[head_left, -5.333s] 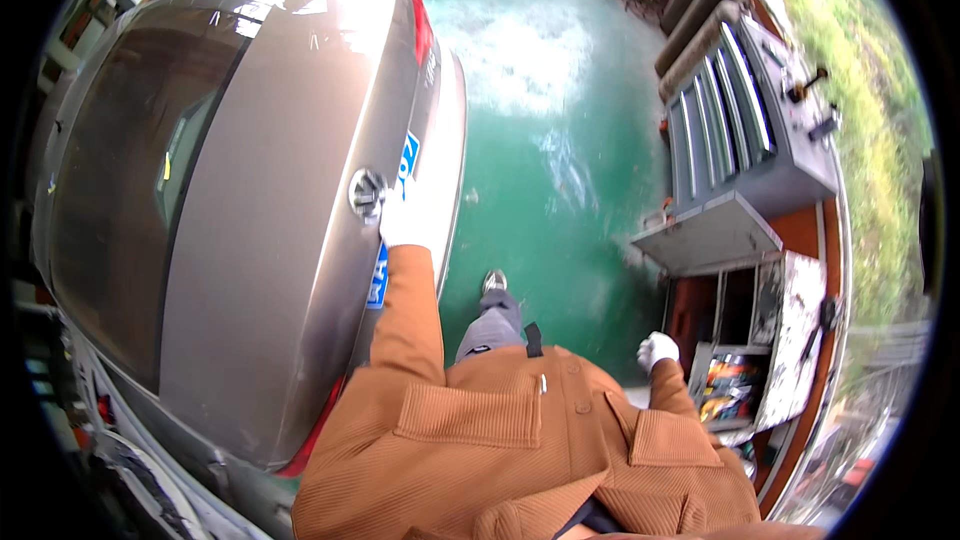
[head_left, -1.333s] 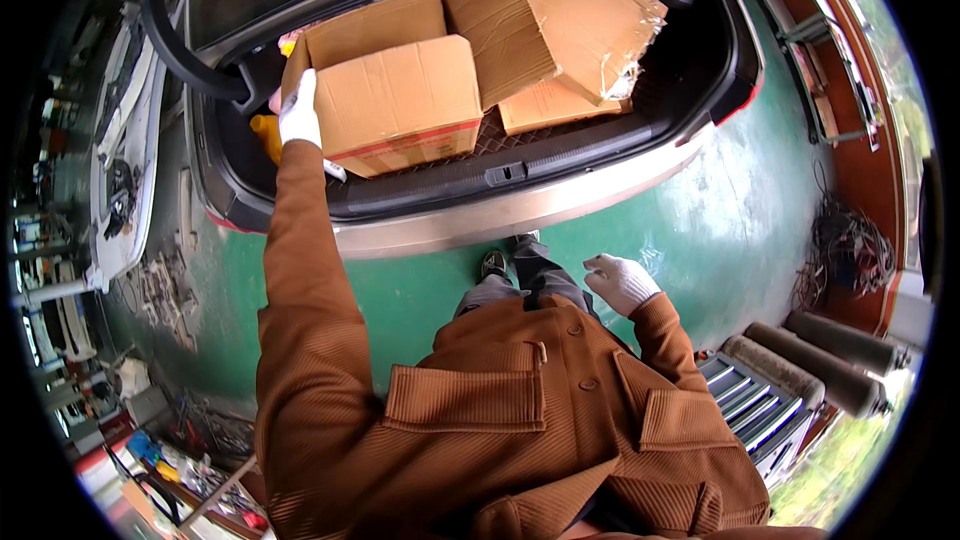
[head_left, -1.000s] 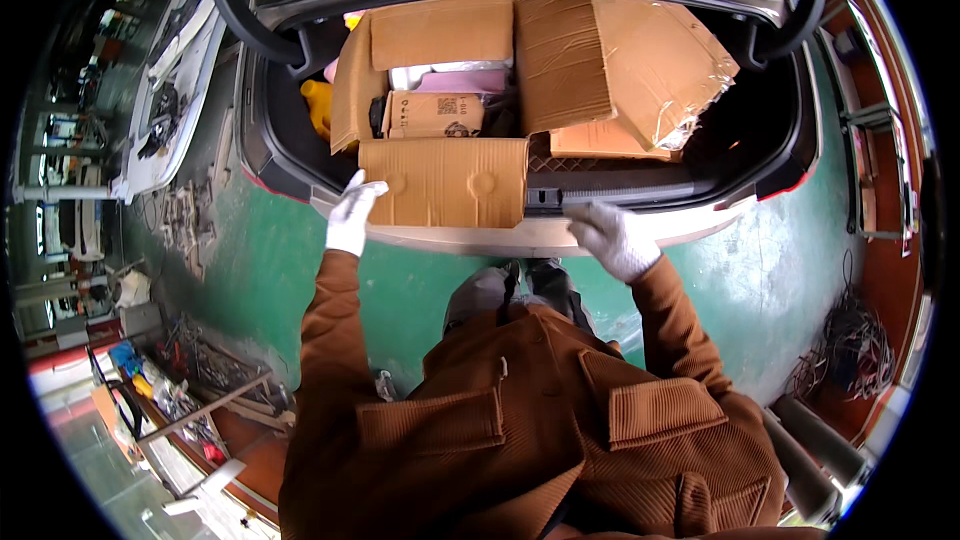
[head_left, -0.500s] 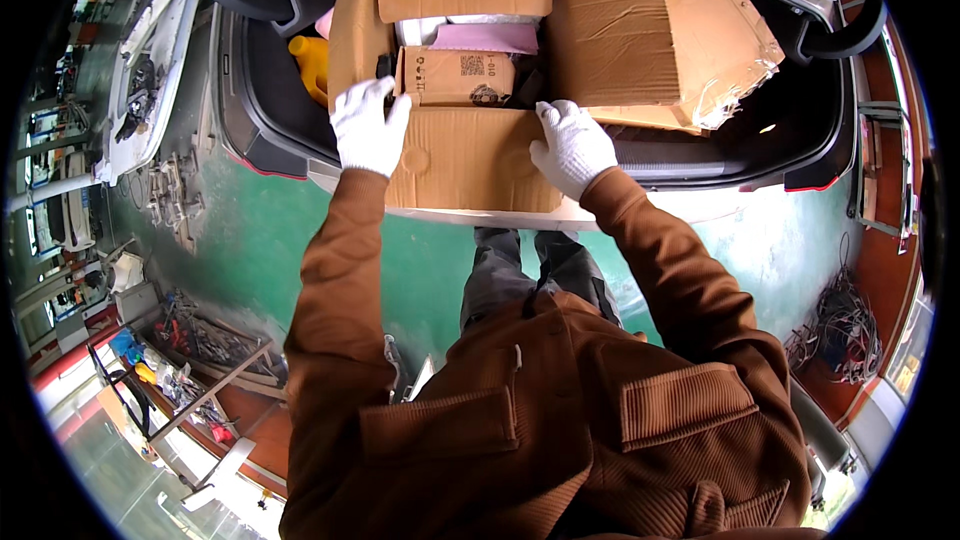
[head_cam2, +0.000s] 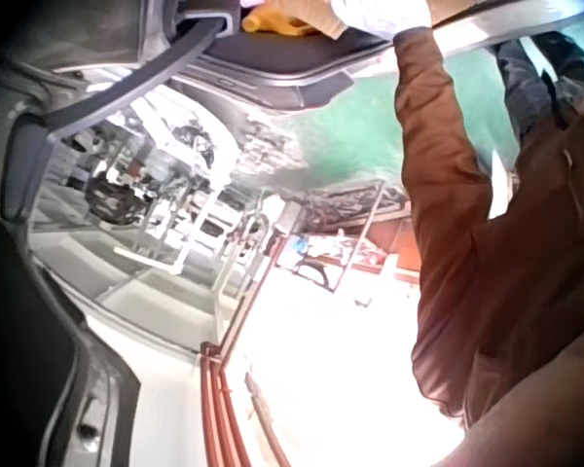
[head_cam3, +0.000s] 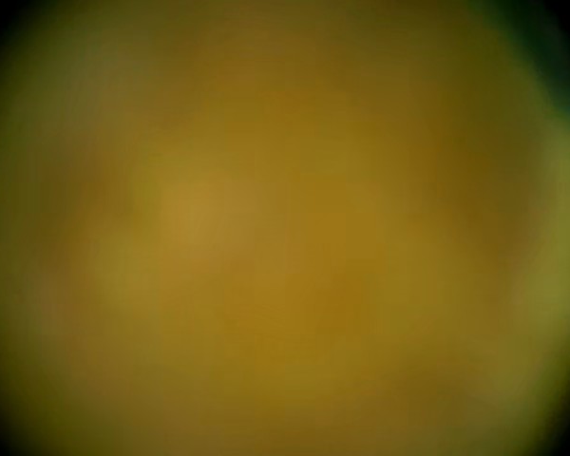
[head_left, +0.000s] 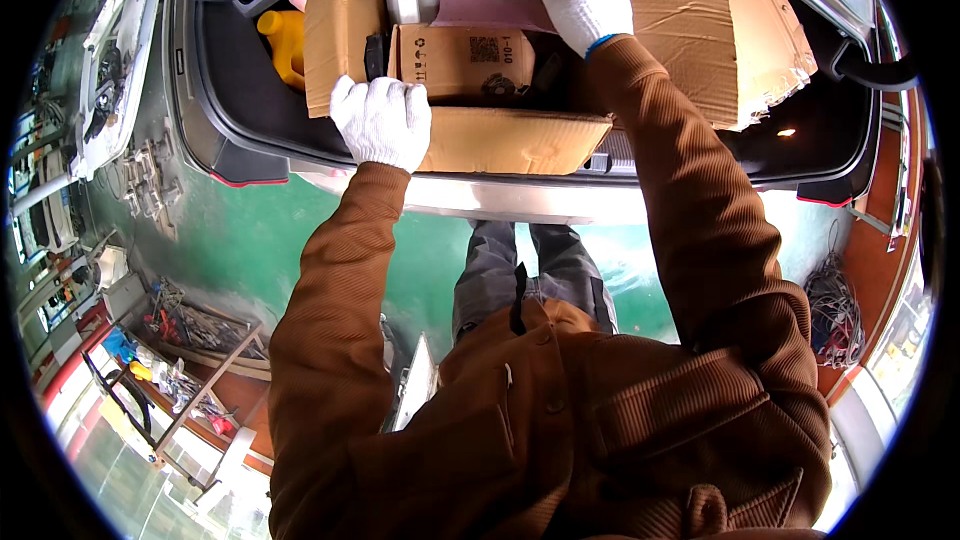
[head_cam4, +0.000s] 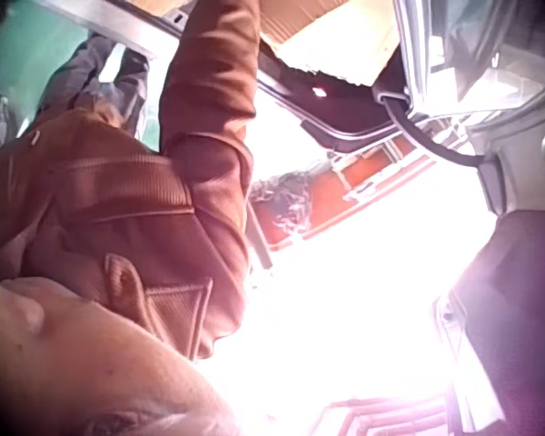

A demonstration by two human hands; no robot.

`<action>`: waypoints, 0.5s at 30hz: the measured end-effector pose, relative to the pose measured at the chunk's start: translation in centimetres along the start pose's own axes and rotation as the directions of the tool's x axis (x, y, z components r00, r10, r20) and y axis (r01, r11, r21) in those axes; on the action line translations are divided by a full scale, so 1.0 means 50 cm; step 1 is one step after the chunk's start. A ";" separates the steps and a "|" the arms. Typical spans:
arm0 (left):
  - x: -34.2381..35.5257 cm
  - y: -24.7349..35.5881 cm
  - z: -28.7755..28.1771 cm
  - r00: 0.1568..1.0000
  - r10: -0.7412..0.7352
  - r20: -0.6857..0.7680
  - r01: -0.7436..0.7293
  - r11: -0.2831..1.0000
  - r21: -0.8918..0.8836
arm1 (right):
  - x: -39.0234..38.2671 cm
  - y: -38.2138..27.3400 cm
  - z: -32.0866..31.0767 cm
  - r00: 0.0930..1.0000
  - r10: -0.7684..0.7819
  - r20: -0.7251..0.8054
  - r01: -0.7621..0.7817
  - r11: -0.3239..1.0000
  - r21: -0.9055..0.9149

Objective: The person uses a screwdriver to remove screws from the front bumper of a car with the hood open. They then walk to the rear of the vehicle, open the trunk, and retrieve a pink document from a cardboard box to read.

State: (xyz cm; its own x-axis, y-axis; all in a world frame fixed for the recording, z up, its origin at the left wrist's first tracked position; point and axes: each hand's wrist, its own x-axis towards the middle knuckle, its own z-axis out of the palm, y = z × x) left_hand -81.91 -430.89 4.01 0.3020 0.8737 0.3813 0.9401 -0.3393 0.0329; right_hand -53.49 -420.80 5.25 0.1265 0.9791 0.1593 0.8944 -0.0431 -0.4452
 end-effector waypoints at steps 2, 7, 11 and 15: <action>-0.009 -0.002 -0.006 0.999 -0.029 0.027 0.029 1.000 0.002 | -0.005 -0.003 -0.010 0.996 -0.048 -0.070 0.051 0.998 0.034; 0.002 0.000 -0.005 1.000 -0.005 0.001 0.005 0.997 -0.083 | 0.065 -0.006 -0.095 0.888 -0.238 -0.394 0.234 0.971 -0.059; 0.005 0.005 -0.020 1.000 0.006 0.008 -0.005 0.998 -0.068 | 0.135 0.015 -0.100 0.945 -0.179 -0.272 0.166 0.984 -0.068; 0.008 0.007 -0.008 1.000 0.004 -0.031 -0.007 0.994 -0.110 | 0.168 0.077 -0.059 0.936 -0.235 -0.263 0.244 0.970 -0.001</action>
State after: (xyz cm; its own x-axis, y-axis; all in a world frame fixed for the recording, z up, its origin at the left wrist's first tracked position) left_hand -81.52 -430.80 4.54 0.3003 0.8612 0.4101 0.9150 -0.3816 0.1314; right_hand -47.72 -413.34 7.46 0.0205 0.8742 0.4852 0.8985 0.1968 -0.3925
